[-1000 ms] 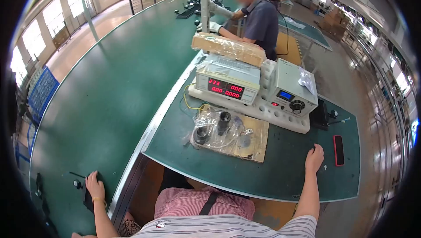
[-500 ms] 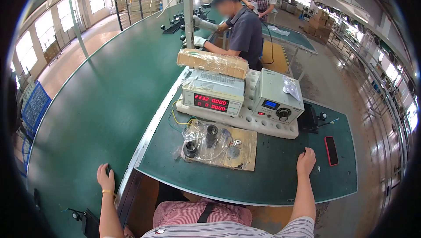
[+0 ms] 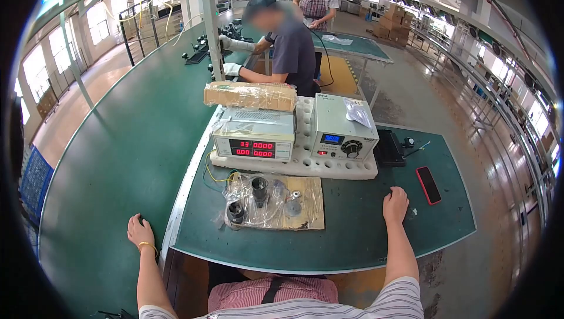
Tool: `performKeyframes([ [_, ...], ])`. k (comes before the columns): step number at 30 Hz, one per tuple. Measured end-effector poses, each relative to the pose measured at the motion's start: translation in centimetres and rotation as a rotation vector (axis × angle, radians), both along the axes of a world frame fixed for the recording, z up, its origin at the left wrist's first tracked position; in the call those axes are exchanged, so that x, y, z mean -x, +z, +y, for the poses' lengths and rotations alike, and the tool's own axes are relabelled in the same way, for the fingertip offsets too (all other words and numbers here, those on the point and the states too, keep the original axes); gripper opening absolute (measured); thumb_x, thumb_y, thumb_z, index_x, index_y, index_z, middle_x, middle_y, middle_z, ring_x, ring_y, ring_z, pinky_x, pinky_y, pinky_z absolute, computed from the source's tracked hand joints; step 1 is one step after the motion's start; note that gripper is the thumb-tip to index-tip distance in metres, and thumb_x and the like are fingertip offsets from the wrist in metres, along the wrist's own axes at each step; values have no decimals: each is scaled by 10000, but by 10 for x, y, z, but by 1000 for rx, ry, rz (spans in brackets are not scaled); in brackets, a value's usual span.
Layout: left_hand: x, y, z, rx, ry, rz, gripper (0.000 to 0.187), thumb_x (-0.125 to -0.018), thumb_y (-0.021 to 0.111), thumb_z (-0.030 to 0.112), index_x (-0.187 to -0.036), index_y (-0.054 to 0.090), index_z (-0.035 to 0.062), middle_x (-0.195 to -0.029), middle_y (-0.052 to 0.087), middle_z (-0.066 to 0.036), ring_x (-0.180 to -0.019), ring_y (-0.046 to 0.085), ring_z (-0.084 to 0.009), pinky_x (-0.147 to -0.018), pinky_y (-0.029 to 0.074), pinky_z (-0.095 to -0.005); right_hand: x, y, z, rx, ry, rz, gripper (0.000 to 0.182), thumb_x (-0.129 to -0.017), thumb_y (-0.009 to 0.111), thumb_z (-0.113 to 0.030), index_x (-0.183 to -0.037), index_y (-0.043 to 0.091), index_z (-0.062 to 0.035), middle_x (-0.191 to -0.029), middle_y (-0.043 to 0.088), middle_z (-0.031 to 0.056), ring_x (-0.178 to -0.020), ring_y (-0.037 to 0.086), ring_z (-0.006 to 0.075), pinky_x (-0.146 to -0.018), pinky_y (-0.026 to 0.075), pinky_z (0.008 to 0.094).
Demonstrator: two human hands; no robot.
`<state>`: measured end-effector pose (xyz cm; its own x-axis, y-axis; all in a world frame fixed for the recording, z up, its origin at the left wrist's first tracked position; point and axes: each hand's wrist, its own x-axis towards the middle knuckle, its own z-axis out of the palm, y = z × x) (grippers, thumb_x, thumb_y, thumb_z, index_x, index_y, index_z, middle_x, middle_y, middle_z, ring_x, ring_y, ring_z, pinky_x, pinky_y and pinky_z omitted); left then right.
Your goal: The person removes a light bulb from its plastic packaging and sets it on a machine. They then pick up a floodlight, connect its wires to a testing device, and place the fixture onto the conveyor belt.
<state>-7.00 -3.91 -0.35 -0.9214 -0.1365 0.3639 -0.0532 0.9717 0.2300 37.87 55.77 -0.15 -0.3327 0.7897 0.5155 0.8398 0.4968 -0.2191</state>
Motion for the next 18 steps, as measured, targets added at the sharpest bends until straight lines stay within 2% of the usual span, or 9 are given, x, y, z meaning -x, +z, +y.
performKeyframes([
  [6,0,3,-1,-38,-55,28,281,-875,555,189,-1142,588,109,-1265,538,-96,-1237,461,-249,-1042,332,-433,-1,0,1,-4,4,-15,255,-821,569,-97,-1072,571,-52,-1131,582,101,-1099,528,288,-904,414,429],
  [18,-2,4,1,-48,-28,14,310,-880,542,212,-1172,586,120,-1293,528,-76,-1259,439,-242,-1058,306,-431,-1,-1,1,9,4,-26,260,-820,574,-93,-1077,575,-57,-1140,579,96,-1112,524,279,-911,413,424],
])
